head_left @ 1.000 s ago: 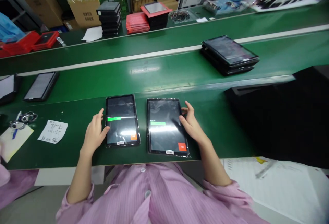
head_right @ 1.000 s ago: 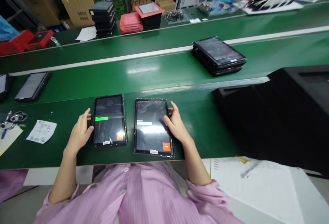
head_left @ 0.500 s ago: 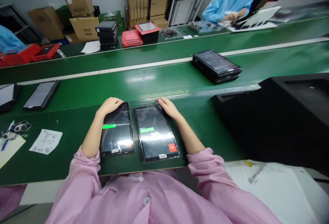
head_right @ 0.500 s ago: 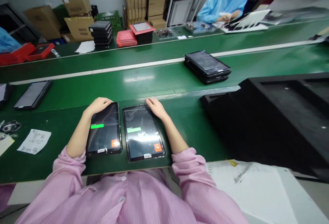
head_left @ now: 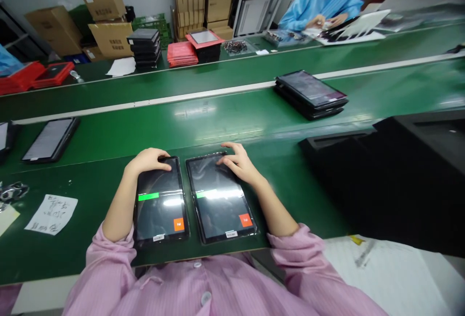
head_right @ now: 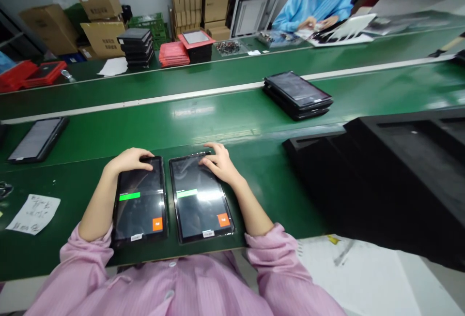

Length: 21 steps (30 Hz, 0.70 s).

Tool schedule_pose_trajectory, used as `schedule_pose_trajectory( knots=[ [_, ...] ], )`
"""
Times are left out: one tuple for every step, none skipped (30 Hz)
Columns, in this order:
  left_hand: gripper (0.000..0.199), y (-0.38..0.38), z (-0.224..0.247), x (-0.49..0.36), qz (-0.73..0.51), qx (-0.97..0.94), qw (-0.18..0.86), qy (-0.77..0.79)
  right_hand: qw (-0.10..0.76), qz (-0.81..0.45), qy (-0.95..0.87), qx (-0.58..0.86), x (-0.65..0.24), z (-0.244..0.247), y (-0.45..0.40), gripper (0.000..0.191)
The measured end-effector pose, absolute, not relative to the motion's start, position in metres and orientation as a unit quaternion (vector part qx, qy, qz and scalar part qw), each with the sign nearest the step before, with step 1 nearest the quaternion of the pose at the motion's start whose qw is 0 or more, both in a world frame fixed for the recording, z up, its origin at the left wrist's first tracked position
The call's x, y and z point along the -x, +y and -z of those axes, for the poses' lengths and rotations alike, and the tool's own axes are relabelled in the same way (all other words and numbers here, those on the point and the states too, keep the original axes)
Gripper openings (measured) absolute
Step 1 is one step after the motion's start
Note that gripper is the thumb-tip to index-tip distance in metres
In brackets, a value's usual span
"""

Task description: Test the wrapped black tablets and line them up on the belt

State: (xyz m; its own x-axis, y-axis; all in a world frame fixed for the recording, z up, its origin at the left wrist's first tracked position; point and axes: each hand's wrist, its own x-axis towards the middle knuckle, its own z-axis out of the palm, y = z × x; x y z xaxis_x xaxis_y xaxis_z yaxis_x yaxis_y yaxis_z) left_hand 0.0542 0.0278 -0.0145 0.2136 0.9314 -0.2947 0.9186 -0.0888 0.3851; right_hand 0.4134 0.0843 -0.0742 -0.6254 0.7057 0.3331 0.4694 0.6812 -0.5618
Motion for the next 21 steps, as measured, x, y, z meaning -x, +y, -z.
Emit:
schedule_pose_trajectory(
  knots=[
    [0.041,0.029,0.014,-0.056,-0.018,-0.731,0.243,0.638,0.280,-0.215,-0.869,0.348,-0.412,0.076,0.084,0.052],
    [0.042,0.029,0.015,-0.058,-0.024,-0.724,0.232,0.649,0.283,-0.212,-0.862,0.363,-0.411,0.077,0.084,0.052],
    [0.044,0.030,0.015,-0.060,-0.029,-0.721,0.222,0.656,0.284,-0.211,-0.859,0.371,-0.410,0.077,0.083,0.053],
    [0.042,0.030,0.014,-0.061,-0.029,-0.722,0.215,0.657,0.281,-0.215,-0.859,0.370,-0.409,0.078,0.083,0.054],
    [0.038,0.030,0.014,-0.061,-0.025,-0.728,0.214,0.651,0.276,-0.224,-0.864,0.357,-0.409,0.077,0.083,0.056],
    [0.035,0.030,0.014,-0.061,-0.017,-0.738,0.218,0.638,0.274,-0.237,-0.869,0.336,-0.410,0.076,0.083,0.059],
    [0.038,0.029,0.013,-0.059,-0.008,-0.748,0.225,0.624,0.279,-0.251,-0.872,0.316,-0.411,0.075,0.083,0.062],
    [0.046,0.029,0.013,-0.058,-0.001,-0.755,0.231,0.614,0.290,-0.263,-0.870,0.300,-0.413,0.073,0.083,0.064],
    [0.051,0.028,0.012,-0.056,0.005,-0.758,0.235,0.608,0.308,-0.272,-0.862,0.296,-0.414,0.073,0.084,0.065],
    [0.051,0.027,0.011,-0.055,0.006,-0.756,0.238,0.610,0.331,-0.278,-0.849,0.305,-0.416,0.073,0.085,0.065],
    [0.048,0.026,0.010,-0.055,0.003,-0.749,0.242,0.617,0.355,-0.280,-0.831,0.322,-0.418,0.073,0.087,0.064],
    [0.045,0.026,0.009,-0.055,-0.001,-0.739,0.248,0.627,0.375,-0.279,-0.816,0.341,-0.420,0.075,0.089,0.062],
    [0.044,0.026,0.008,-0.056,-0.004,-0.729,0.256,0.634,0.385,-0.272,-0.807,0.356,-0.421,0.076,0.091,0.061],
    [0.044,0.026,0.007,-0.056,-0.006,-0.723,0.264,0.639,0.386,-0.262,-0.805,0.366,-0.422,0.079,0.093,0.059],
    [0.044,0.026,0.006,-0.057,-0.007,-0.720,0.270,0.640,0.382,-0.249,-0.810,0.369,-0.423,0.081,0.094,0.057],
    [0.043,0.025,0.005,-0.058,-0.005,-0.720,0.274,0.638,0.375,-0.238,-0.817,0.366,-0.422,0.083,0.095,0.056],
    [0.041,0.025,0.005,-0.058,-0.002,-0.722,0.274,0.635,0.367,-0.230,-0.826,0.359,-0.422,0.085,0.096,0.054],
    [0.039,0.025,0.004,-0.058,0.002,-0.726,0.270,0.632,0.360,-0.224,-0.835,0.352,-0.421,0.085,0.095,0.052],
    [0.039,0.025,0.004,-0.058,0.005,-0.730,0.267,0.630,0.352,-0.218,-0.841,0.347,-0.420,0.086,0.095,0.050],
    [0.039,0.026,0.005,-0.058,0.007,-0.732,0.265,0.628,0.345,-0.210,-0.847,0.345,-0.419,0.085,0.094,0.049],
    [0.041,0.026,0.005,-0.057,0.003,-0.730,0.266,0.629,0.341,-0.202,-0.851,0.345,-0.418,0.084,0.093,0.047]
  ],
)
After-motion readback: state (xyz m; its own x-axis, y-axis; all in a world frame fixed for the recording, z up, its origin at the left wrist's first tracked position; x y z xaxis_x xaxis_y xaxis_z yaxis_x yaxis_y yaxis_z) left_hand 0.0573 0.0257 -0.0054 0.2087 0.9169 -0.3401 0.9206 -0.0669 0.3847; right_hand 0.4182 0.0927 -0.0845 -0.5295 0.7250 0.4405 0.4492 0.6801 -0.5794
